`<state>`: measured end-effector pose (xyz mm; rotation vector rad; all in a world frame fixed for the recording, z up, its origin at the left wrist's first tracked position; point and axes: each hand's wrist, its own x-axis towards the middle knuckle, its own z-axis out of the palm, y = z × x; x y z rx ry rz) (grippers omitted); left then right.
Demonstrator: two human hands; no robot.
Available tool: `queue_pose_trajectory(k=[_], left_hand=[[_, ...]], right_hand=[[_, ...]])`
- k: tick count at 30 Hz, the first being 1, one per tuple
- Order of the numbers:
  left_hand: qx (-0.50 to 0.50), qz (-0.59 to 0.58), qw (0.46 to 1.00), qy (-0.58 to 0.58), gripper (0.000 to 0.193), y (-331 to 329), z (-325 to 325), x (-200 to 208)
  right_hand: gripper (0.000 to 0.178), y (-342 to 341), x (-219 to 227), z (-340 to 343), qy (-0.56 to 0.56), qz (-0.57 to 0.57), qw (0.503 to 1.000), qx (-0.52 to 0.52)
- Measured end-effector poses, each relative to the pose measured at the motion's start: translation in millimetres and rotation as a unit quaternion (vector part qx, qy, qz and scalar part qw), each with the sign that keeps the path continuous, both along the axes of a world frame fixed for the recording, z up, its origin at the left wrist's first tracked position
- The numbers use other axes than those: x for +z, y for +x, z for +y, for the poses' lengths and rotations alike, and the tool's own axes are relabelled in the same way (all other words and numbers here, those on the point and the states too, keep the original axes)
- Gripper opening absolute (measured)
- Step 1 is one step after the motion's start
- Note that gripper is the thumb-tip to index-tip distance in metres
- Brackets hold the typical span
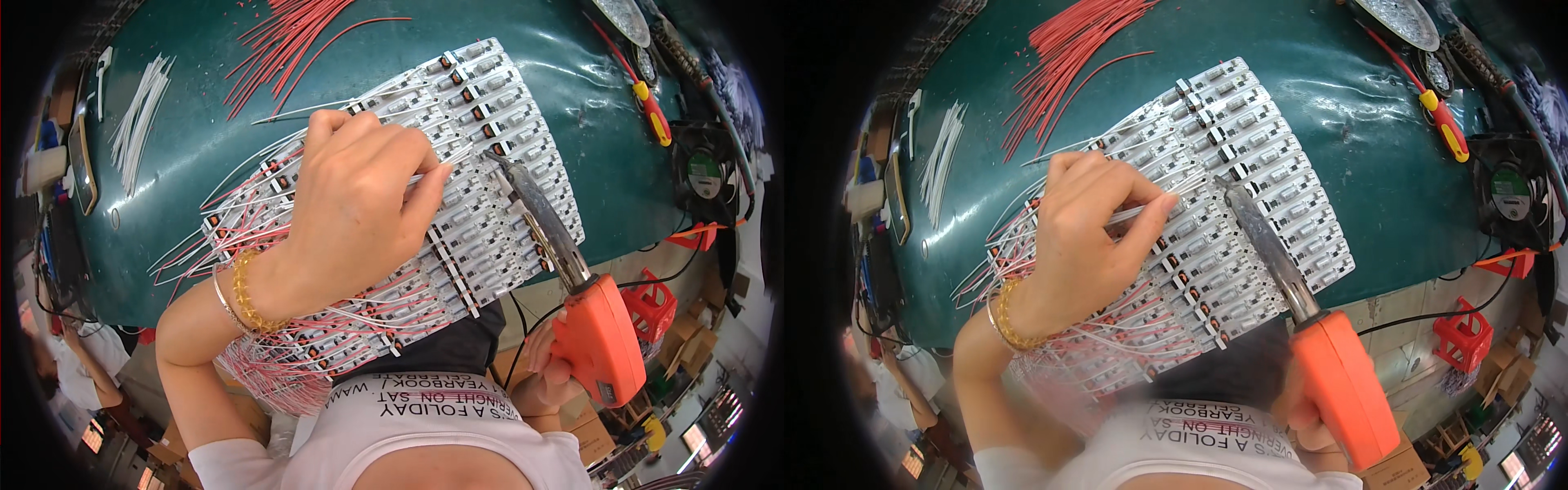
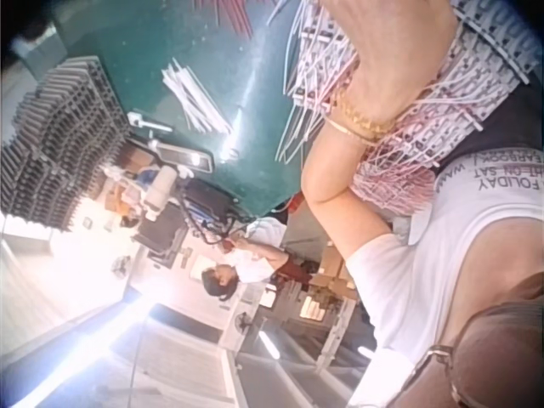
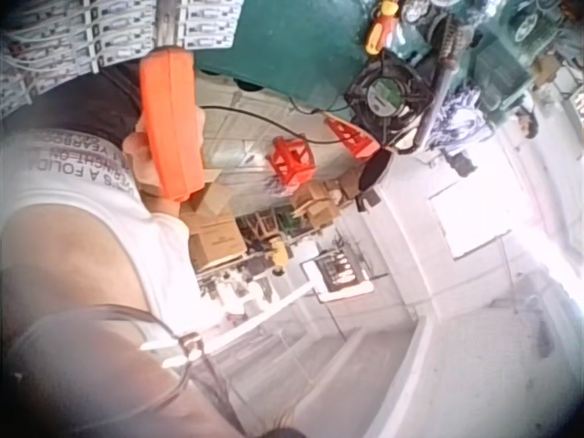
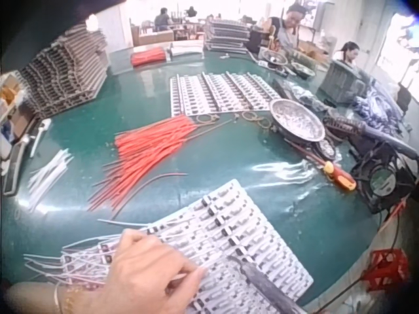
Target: The person uses a soldering iron to attach red and white wires to a grid of electronic components on a green workbench. They repeatedly pick up wires, position them on the board, and apply the soldering iron to secure connections.
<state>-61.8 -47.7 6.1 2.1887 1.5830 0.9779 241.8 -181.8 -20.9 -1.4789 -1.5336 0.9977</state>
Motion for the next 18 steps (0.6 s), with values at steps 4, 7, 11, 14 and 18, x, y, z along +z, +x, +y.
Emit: queue_pose_trajectory(k=[4,7,11,14,18], left_hand=[[-0.001,0.004,1.0,-0.002,0.013,0.7,-0.4,0.8],[0.002,0.005,0.998,0.056,0.01,-1.9,2.7,0.8],[-0.014,0.006,0.993,0.121,0.008,-5.6,1.5,8.1],[-0.03,-0.061,0.998,-0.007,0.01,3.7,-5.7,13.8],[-0.005,-0.037,0.999,-0.035,0.013,9.4,-6.5,4.6]], right_hand=[[0.083,-15.5,8.1,12.9,0.03,0.041,0.999,0.018],[0.082,-28.7,16.8,19.3,0.025,0.089,0.996,0.006],[0.082,-33.1,23.0,20.0,0.016,0.151,0.988,-0.012],[0.081,-33.4,25.0,19.5,0.006,0.179,0.984,-0.011],[0.08,-30.2,27.7,20.1,-0.004,0.194,0.981,-0.001]])
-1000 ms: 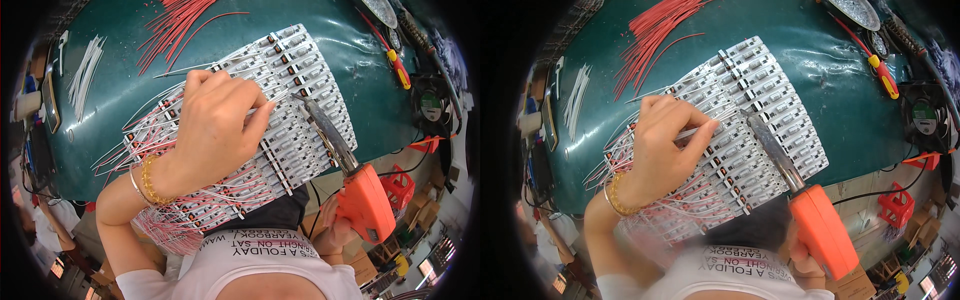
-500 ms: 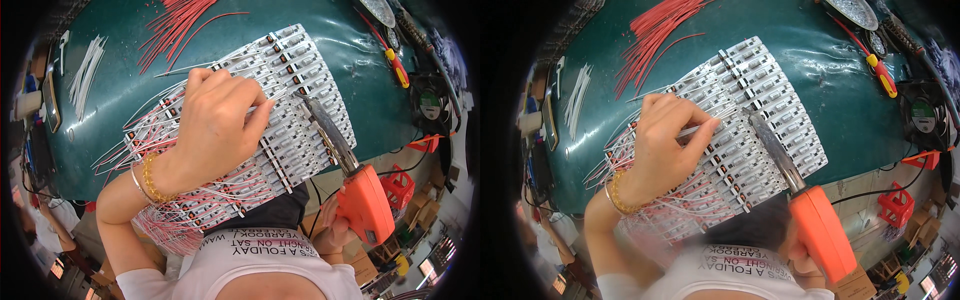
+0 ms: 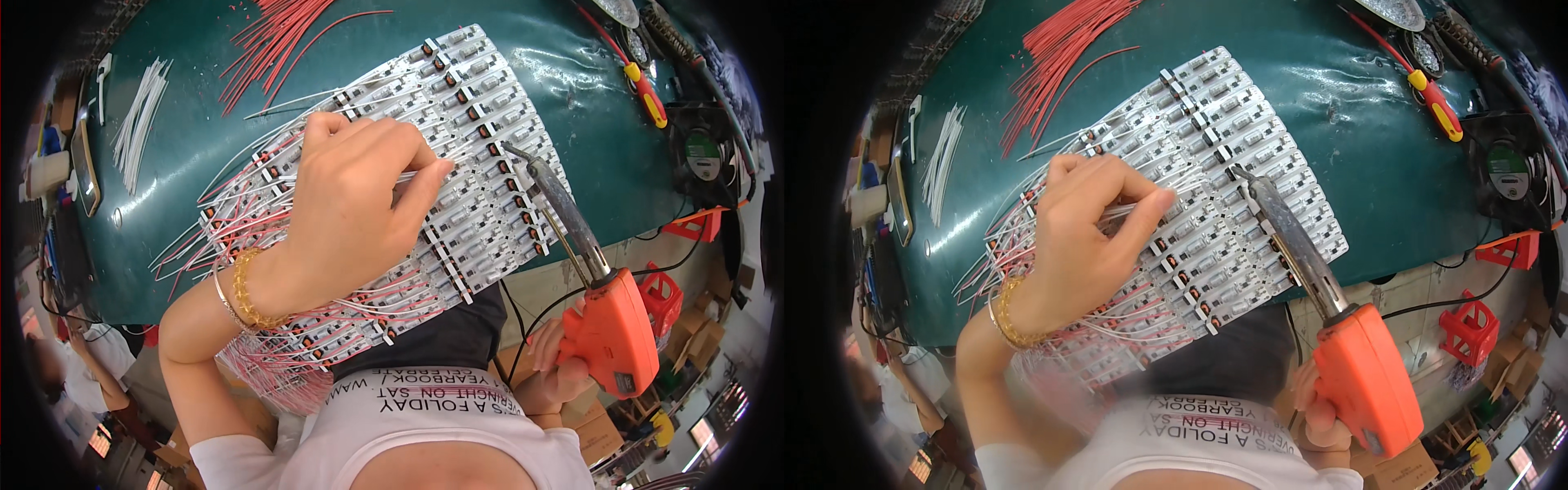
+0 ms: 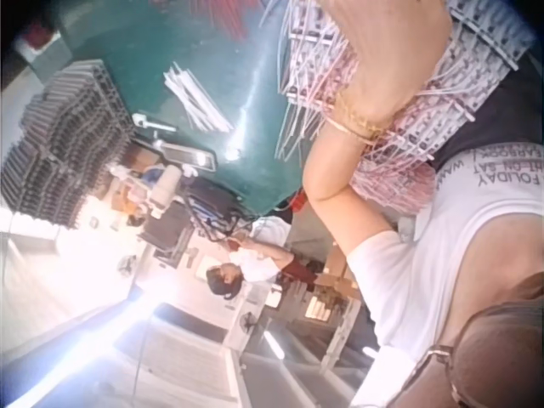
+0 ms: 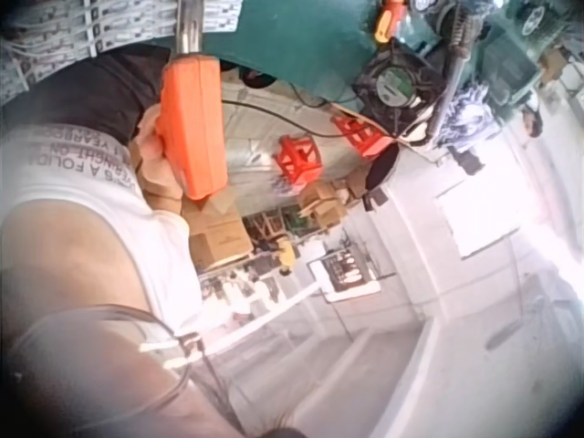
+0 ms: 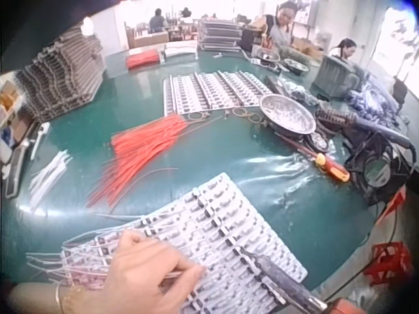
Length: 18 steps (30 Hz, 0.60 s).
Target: The person uses a soldering iron to attach red and white wires to a grid of electronic components on a green workbench. They repeatedly pick up wires, position them on the board, and apply the soldering iron to secure connections.
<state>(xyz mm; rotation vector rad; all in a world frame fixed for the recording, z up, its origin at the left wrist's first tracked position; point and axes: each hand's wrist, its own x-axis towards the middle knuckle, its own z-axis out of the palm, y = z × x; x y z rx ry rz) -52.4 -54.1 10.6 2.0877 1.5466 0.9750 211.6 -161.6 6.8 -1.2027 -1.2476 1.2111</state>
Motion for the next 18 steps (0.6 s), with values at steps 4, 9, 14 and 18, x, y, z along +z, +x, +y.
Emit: queue_pose_trajectory(k=[4,9,14,18], left_hand=[[0.002,0.019,1.0,0.024,0.014,0.4,0.0,-4.1],[-0.003,0.024,0.999,0.025,0.014,0.5,-0.2,-2.1],[-0.006,0.023,0.999,0.024,0.014,0.3,0.7,-4.3],[-0.006,0.026,0.999,0.019,0.014,-1.0,0.3,-2.4]], right_hand=[[0.079,21.5,-17.6,-12.3,0.011,-0.035,0.999,0.018],[0.078,23.2,-16.0,-16.7,-0.018,-0.087,0.996,0.024],[0.062,26.2,-2.8,-17.6,-0.06,-0.205,0.975,0.065],[0.077,32.3,-16.1,-21.8,-0.002,-0.216,0.976,0.042]])
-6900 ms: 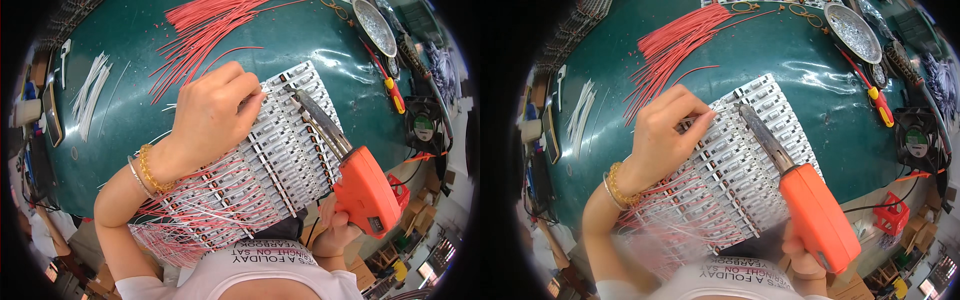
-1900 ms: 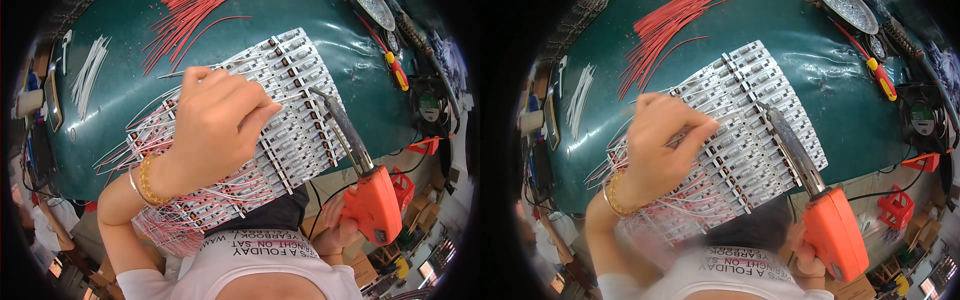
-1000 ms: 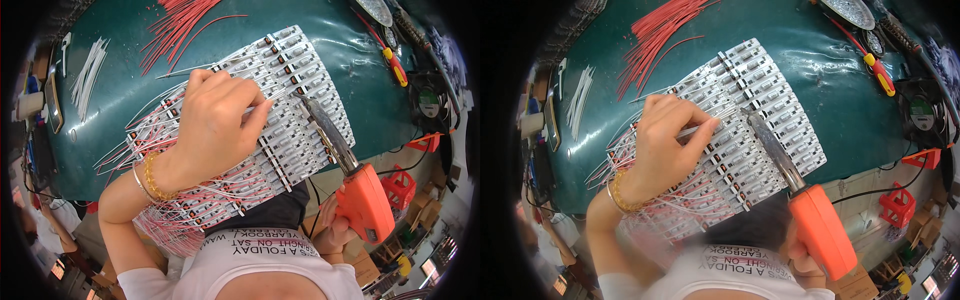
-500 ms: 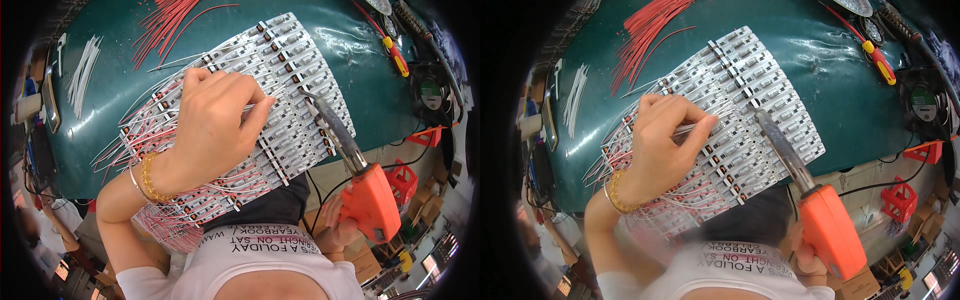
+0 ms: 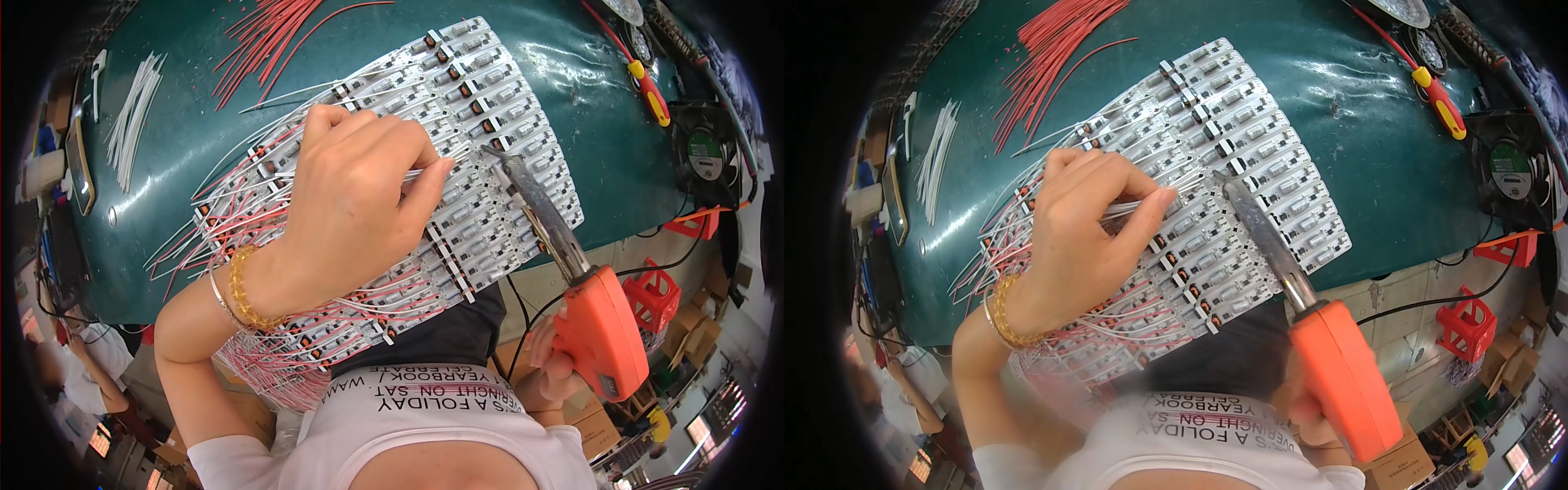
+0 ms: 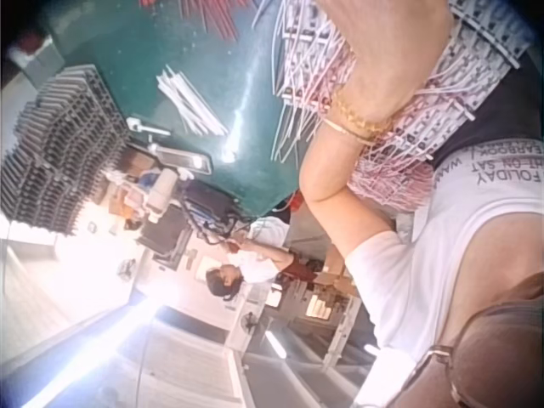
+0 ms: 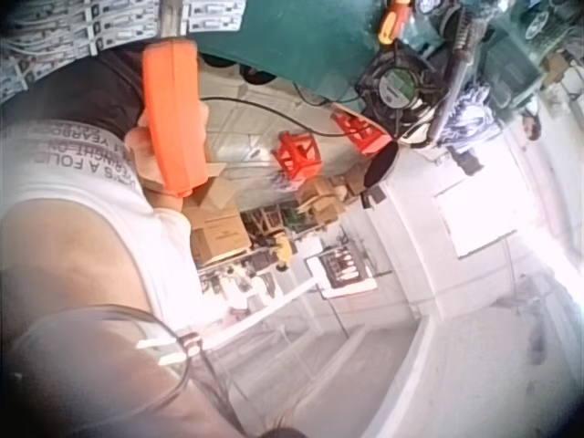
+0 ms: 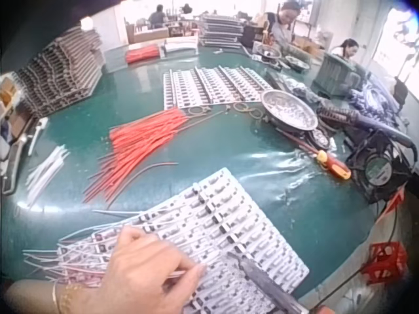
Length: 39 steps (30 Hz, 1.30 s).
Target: The person uses a soldering iron to attach red and white wires to a grid of electronic components on a green workbench. They repeatedly pick up wires, position them on the board, and apply the soldering iron to secure connections.
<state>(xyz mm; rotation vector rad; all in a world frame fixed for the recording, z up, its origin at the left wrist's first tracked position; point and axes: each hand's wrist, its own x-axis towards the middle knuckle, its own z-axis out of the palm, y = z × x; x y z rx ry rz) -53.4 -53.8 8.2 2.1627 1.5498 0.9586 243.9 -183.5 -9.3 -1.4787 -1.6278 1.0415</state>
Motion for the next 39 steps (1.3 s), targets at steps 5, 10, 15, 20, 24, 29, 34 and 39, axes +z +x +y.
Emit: queue_pose_trajectory(k=[5,10,15,20,24,29,34,39], left_hand=[[-0.005,0.006,1.0,0.002,0.014,1.3,0.3,-1.1],[0.003,0.001,1.0,0.004,0.013,0.8,-0.4,-2.6],[-0.001,0.008,1.0,0.015,0.012,6.5,-4.8,0.7],[-0.006,0.027,0.999,0.029,0.013,7.6,-6.7,-1.6],[-0.008,0.034,0.999,0.036,0.013,9.7,-6.9,-3.1],[-0.009,0.05,0.997,0.056,0.017,12.4,-7.4,-6.6],[-0.012,0.056,0.996,0.064,0.018,12.8,-7.2,-8.1],[-0.006,0.05,0.997,0.063,0.018,13.7,-6.4,-7.2]], right_hand=[[0.081,-28.5,17.1,14.5,-0.002,0.099,0.994,-0.046],[0.08,-31.3,20.2,22.6,-0.011,0.139,0.99,-0.027],[0.082,-17.3,10.1,1.6,-0.012,0.199,0.978,-0.068],[0.082,18.4,-24.4,-16.9,0.048,0.121,0.991,-0.02],[0.077,-4.7,7.4,-7.4,-0.046,0.094,0.993,-0.053],[0.068,-1.4,18.4,-8.2,-0.066,-0.08,0.994,-0.029],[0.069,-3.7,12.5,-13.2,-0.054,0.022,0.995,-0.079],[0.062,0.7,7.5,-14.9,-0.052,-0.022,0.998,-0.039]])
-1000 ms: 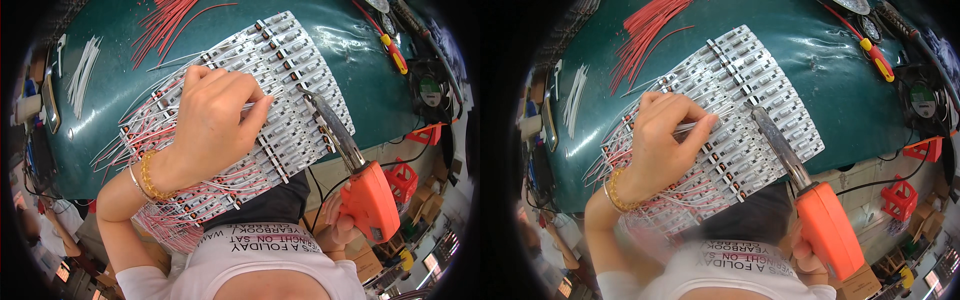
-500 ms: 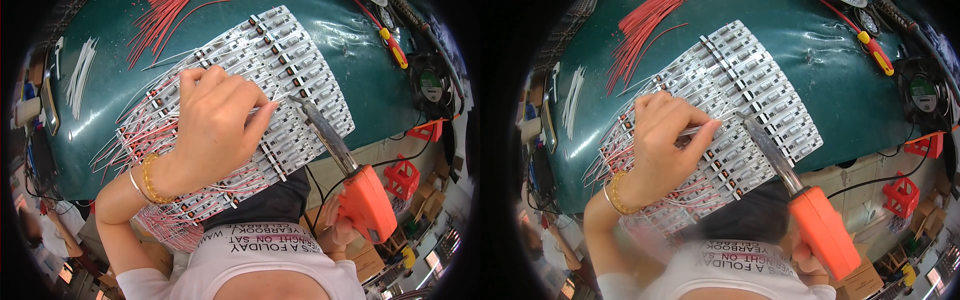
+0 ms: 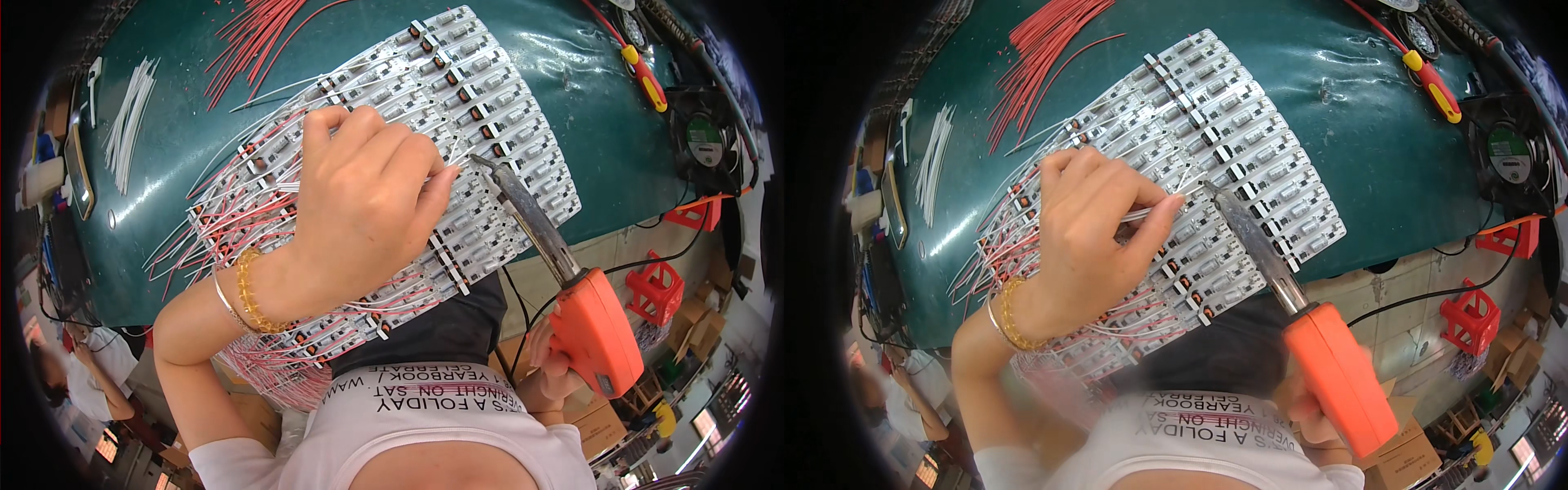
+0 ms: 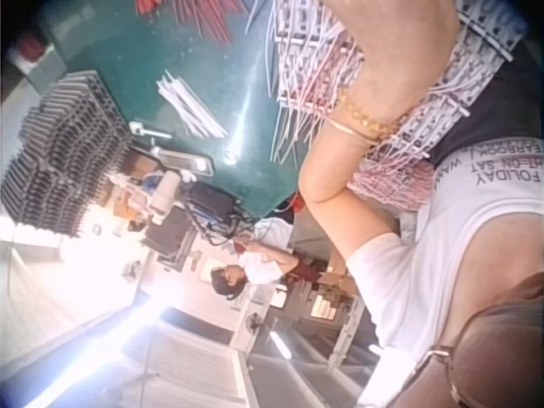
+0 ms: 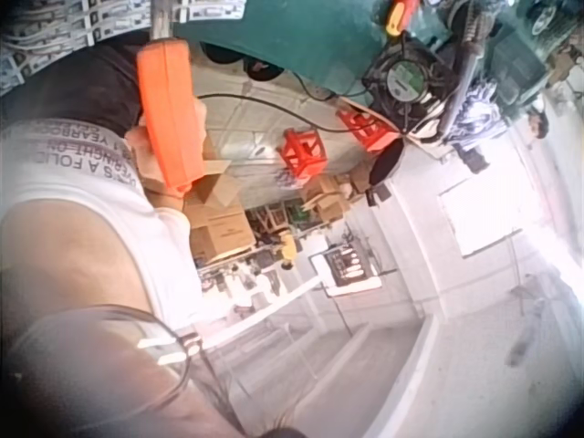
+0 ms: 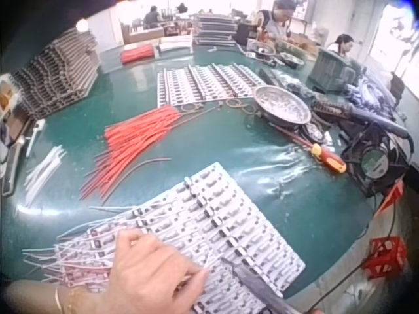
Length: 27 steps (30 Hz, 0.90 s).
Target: The person uses a soldering iron to attach red and white wires to a grid of electronic components on a green workbench. They repeatedly pick up wires, position them on the board, and apply the soldering iron to secure connections.
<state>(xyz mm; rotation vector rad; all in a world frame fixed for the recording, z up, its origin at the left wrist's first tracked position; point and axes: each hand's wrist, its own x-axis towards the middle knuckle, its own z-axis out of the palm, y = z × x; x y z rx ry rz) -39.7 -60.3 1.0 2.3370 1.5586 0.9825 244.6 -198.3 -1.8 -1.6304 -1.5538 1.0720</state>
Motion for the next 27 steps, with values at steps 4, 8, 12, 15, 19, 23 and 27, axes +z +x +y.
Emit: queue_pose_trajectory(k=[4,8,12,15,19,23,27], left_hand=[[0.002,-0.001,1.0,-0.005,0.018,-0.4,-0.3,0.6],[-0.001,-0.001,1.0,-0.006,0.017,0.3,-0.4,1.5],[-0.002,0.001,1.0,-0.005,0.017,0.3,-0.6,2.5],[-0.015,-0.015,0.999,0.037,0.014,-2.4,2.6,4.6],[-0.036,-0.033,0.995,0.084,0.012,-8.6,2.4,14.7],[-0.045,-0.062,0.997,-0.031,0.011,-1.2,-6.1,19.7],[-0.018,-0.055,0.995,-0.076,0.014,4.0,-8.8,10.2]], right_hand=[[0.072,16.7,-5.8,-4.3,-0.017,0.015,0.998,0.064],[0.09,5.5,-9.9,2.4,0.084,0.062,0.994,0.012],[0.086,-2.3,-6.6,7.8,0.079,0.107,0.991,0.015],[0.085,-11.5,-2.3,13.2,0.07,0.168,0.983,-0.014],[0.085,-15.7,4.3,13.8,0.068,0.221,0.972,-0.04],[0.084,-10.1,4.8,9.2,0.06,0.233,0.97,-0.045],[0.085,2.6,-5.9,-5.6,0.072,0.13,0.988,-0.041]])
